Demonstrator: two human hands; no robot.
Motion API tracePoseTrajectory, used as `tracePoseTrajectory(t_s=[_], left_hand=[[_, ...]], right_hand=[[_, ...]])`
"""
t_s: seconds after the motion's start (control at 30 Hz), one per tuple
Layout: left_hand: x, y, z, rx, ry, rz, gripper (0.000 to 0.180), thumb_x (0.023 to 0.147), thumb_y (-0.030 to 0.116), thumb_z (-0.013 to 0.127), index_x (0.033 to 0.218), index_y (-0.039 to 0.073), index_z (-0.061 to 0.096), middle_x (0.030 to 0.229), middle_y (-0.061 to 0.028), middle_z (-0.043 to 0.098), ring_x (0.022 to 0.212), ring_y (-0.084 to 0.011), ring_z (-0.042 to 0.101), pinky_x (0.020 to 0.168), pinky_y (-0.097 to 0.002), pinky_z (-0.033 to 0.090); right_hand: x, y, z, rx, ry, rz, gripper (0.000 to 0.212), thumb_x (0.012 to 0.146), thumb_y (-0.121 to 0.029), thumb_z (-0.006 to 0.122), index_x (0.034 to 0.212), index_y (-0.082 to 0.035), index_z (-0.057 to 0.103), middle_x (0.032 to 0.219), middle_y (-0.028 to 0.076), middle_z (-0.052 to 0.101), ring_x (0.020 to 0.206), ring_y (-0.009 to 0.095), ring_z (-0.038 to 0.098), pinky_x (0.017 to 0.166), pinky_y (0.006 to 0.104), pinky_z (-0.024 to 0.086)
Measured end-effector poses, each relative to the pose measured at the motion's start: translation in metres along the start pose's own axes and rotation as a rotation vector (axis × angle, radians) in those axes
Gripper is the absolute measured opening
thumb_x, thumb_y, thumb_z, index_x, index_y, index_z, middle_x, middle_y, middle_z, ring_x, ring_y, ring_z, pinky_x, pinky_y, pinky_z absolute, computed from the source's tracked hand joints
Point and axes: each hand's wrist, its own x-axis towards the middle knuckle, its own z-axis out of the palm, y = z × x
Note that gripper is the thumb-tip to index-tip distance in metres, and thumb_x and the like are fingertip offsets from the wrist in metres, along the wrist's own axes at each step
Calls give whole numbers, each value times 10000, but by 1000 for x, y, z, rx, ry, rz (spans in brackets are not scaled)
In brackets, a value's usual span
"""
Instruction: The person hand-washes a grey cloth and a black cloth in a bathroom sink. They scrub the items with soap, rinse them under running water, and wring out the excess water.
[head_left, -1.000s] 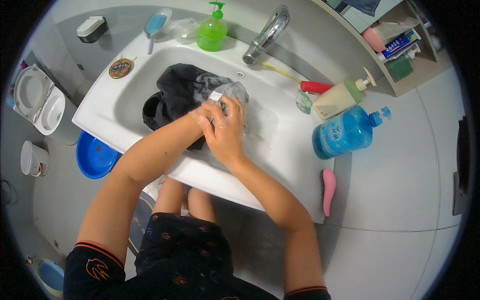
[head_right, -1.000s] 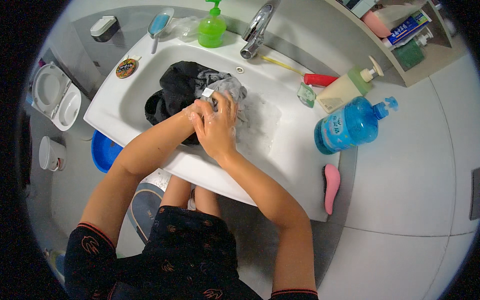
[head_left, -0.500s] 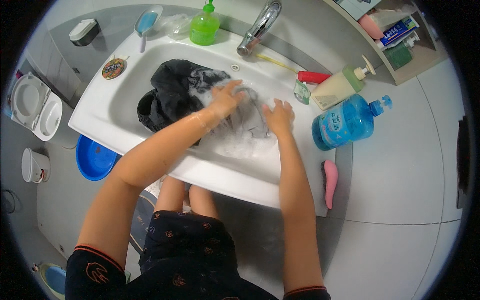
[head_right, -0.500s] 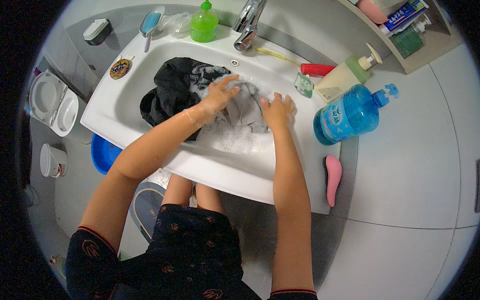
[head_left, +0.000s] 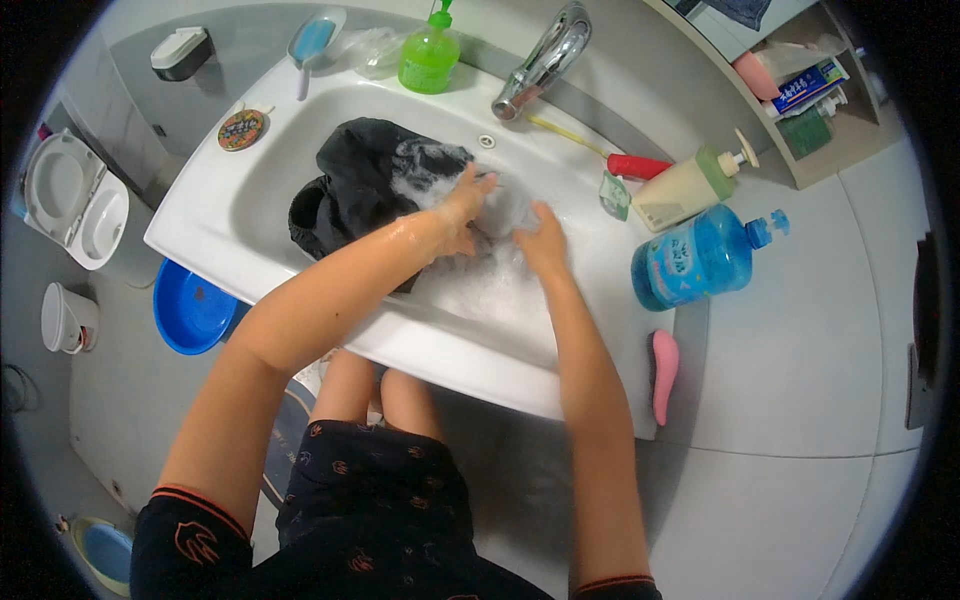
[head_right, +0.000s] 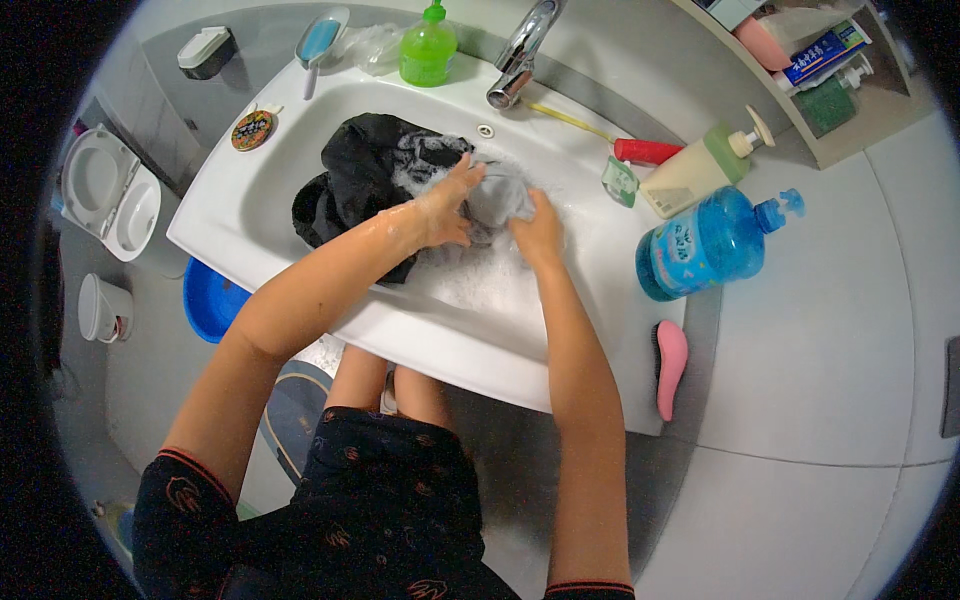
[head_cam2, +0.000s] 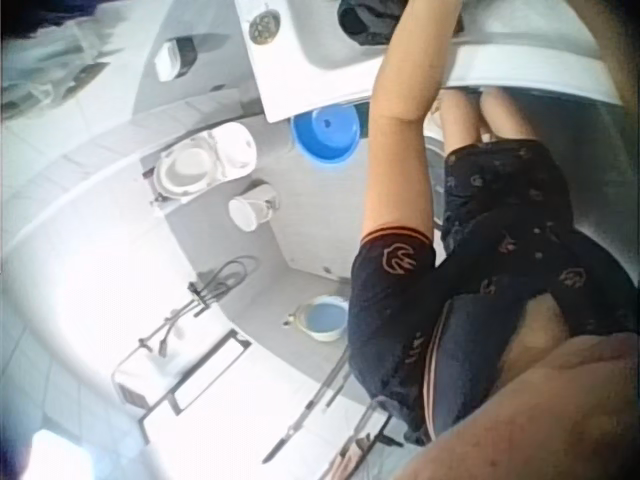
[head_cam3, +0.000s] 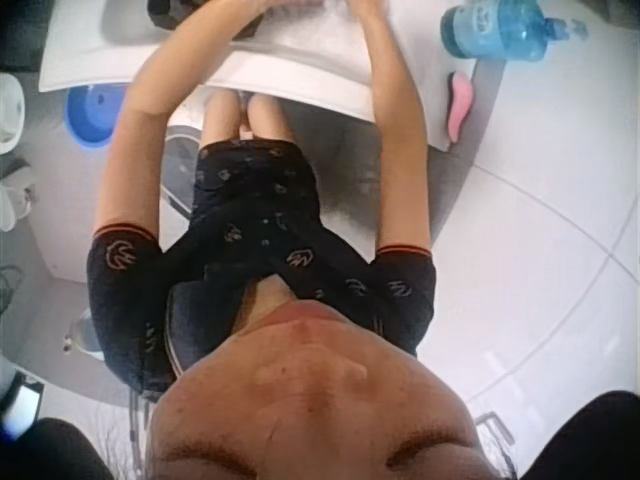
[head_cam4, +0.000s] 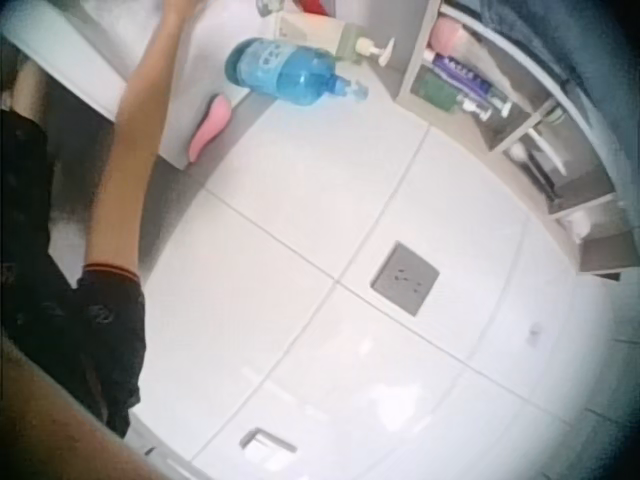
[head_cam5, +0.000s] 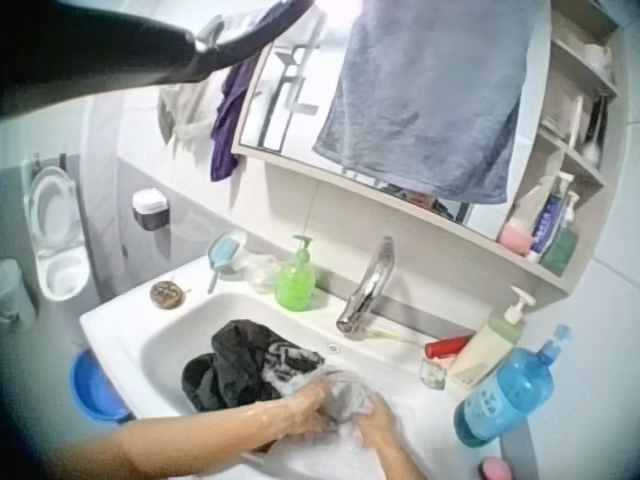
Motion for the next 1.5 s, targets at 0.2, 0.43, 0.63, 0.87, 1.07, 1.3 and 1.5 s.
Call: tracePoseTrajectory(t_s=[0.2,0.43,0.63,0.87,1.07,1.3,1.5], left_hand=[[13,7,-35,-371,-304,-4,865,807,693,519,1454,193,238,1414,-110,352,1276,-305,362,1024,-523,321],[14,-20,-31,-829,-942,5,424,917,470,515,1125,100,529,1077,-43,559,974,-171,544,868,-297,463],[0,-20,7,-388,-460,117,277,959,322,437,1063,96,558,1082,-63,601,998,-196,580,871,-330,491],[32,-34,-24,-487,-541,276,284,955,332,453,1018,89,585,977,-54,631,917,-193,609,833,-346,503],[8,-8,-1,493,-65,800,387,872,288,571,1210,100,560,1005,-139,620,928,-213,583,802,-343,464],[43,-3,-29,443,197,548,469,885,183,558,1343,158,458,1038,-102,550,872,-162,490,736,-318,417],[19,-6,-23,416,206,378,487,889,245,539,1359,209,418,1288,-135,460,1054,-255,496,933,-394,416]], right_hand=[[-45,-113,-25,165,209,-653,191,650,-125,603,835,-85,626,964,116,568,973,307,483,871,414,383],[-62,-137,21,-53,484,-819,191,735,-257,658,806,-85,617,1197,144,522,1158,360,429,983,480,310],[-30,-93,-11,270,403,-255,176,789,-202,643,826,-44,573,1045,158,572,1007,352,510,878,432,390],[-47,-131,9,114,455,-638,163,760,-195,659,819,-66,579,904,141,588,888,347,545,730,444,431],[-5,-40,-44,-428,175,45,300,709,-277,712,959,-125,646,1087,139,589,1064,340,525,853,476,419],[-2,10,24,-431,18,-162,653,745,-408,698,1297,-124,495,1414,209,377,1337,385,300,1069,573,239],[3,8,34,-404,-275,-77,645,791,-318,658,1350,-77,442,1377,237,418,1249,370,431,1032,463,342]])
